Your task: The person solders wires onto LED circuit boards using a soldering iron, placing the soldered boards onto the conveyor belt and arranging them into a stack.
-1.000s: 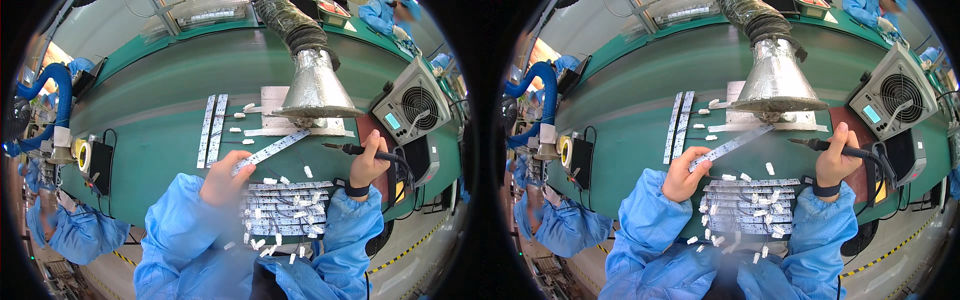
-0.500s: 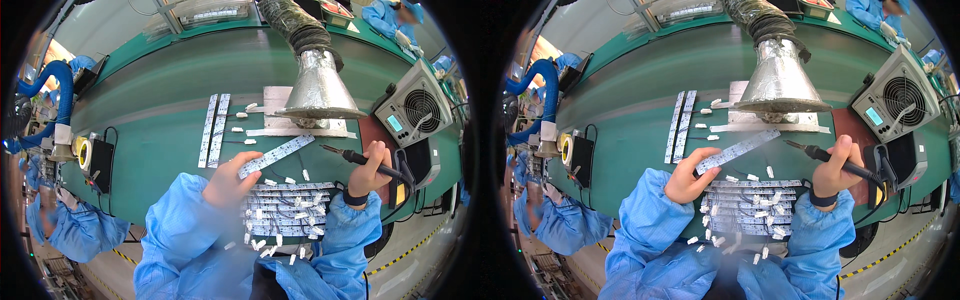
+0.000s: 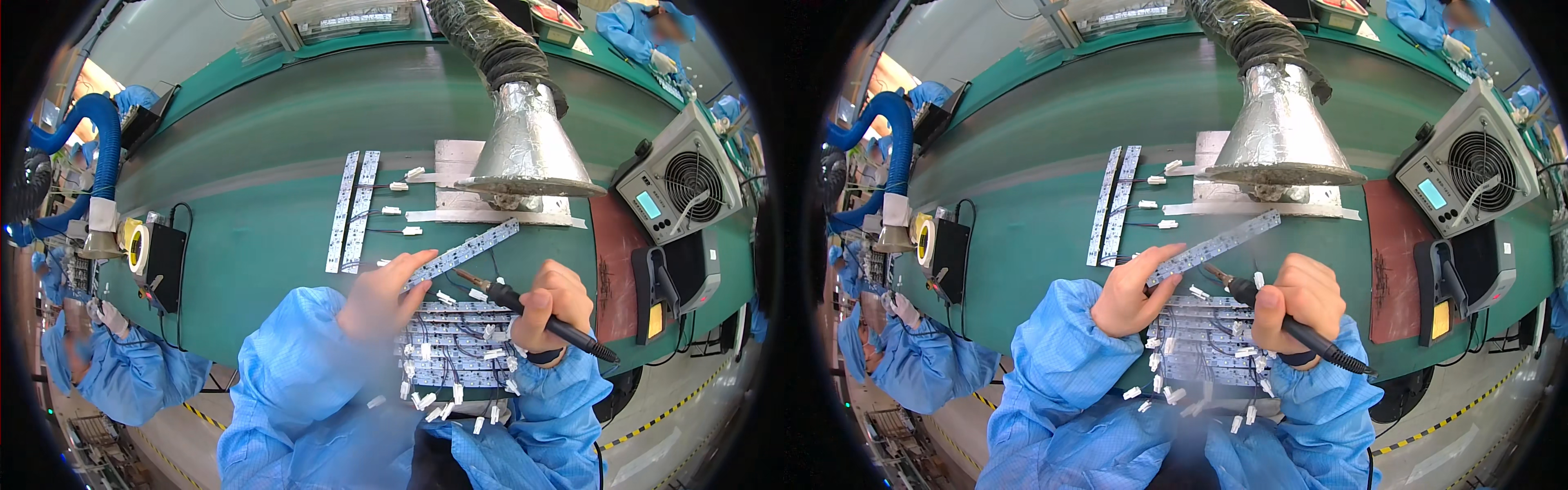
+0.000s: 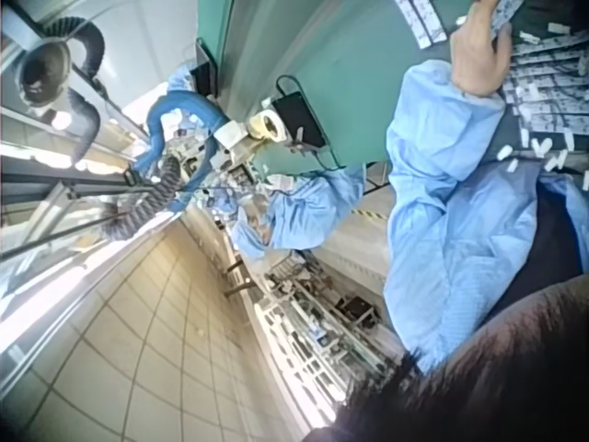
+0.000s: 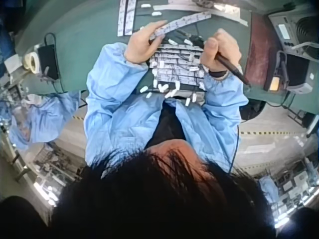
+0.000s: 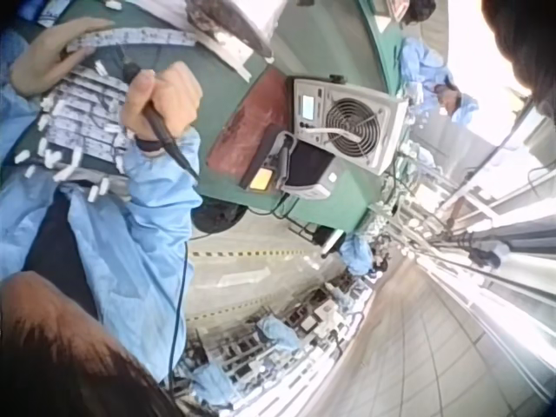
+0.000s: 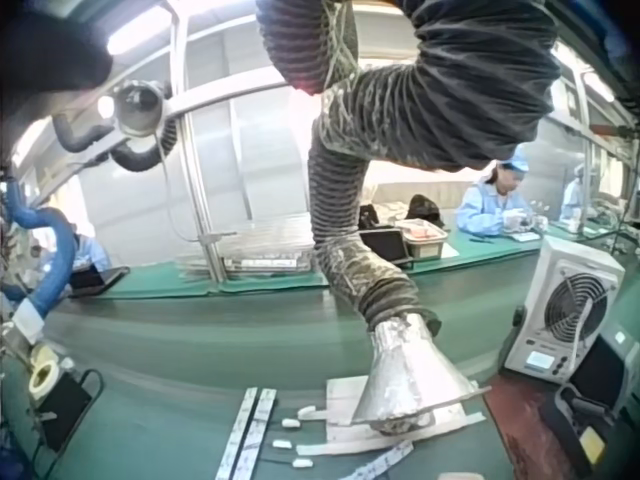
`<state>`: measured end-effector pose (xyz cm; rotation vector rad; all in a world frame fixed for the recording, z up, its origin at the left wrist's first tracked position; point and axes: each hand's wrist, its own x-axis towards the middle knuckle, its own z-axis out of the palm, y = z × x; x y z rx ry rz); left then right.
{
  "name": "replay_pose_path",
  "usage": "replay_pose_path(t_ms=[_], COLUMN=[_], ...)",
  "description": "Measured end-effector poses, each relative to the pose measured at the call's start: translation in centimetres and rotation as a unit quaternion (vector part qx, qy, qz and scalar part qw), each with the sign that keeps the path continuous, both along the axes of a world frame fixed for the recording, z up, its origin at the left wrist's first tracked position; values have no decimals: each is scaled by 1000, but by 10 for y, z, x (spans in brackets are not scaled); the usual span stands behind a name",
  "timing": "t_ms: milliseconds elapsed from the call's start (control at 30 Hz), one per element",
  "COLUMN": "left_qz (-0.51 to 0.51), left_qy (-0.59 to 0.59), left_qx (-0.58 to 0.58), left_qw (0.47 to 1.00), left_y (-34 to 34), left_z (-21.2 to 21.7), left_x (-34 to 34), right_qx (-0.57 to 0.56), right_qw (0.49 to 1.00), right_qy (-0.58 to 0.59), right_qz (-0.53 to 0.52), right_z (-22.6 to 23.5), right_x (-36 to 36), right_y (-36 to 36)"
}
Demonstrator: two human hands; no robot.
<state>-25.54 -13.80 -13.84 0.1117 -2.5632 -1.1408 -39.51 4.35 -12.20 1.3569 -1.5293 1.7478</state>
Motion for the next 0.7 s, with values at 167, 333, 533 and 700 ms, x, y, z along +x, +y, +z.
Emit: replay_pose_path(t_ms=[167,333,533,700], left_qz=[-2,1,-2,-1], left_qy=[8,6,9,4], left_qx=[-4,2,3,0], left_qw=[1000,1000,1000,1000], left_y=[1,1,2,2], left_z=[3,4,2,3], left_x=[-1,0,0,0], right_qx=[-4,8,21,20], right_qw=[1000,999,999,999], right_qy=[7,14,26,27], right_qz=[25,28,21,22], right_z=[0,-1,0,-1], right_x=[3,3,3,4], right_y=[-2,-3,-5,-5])
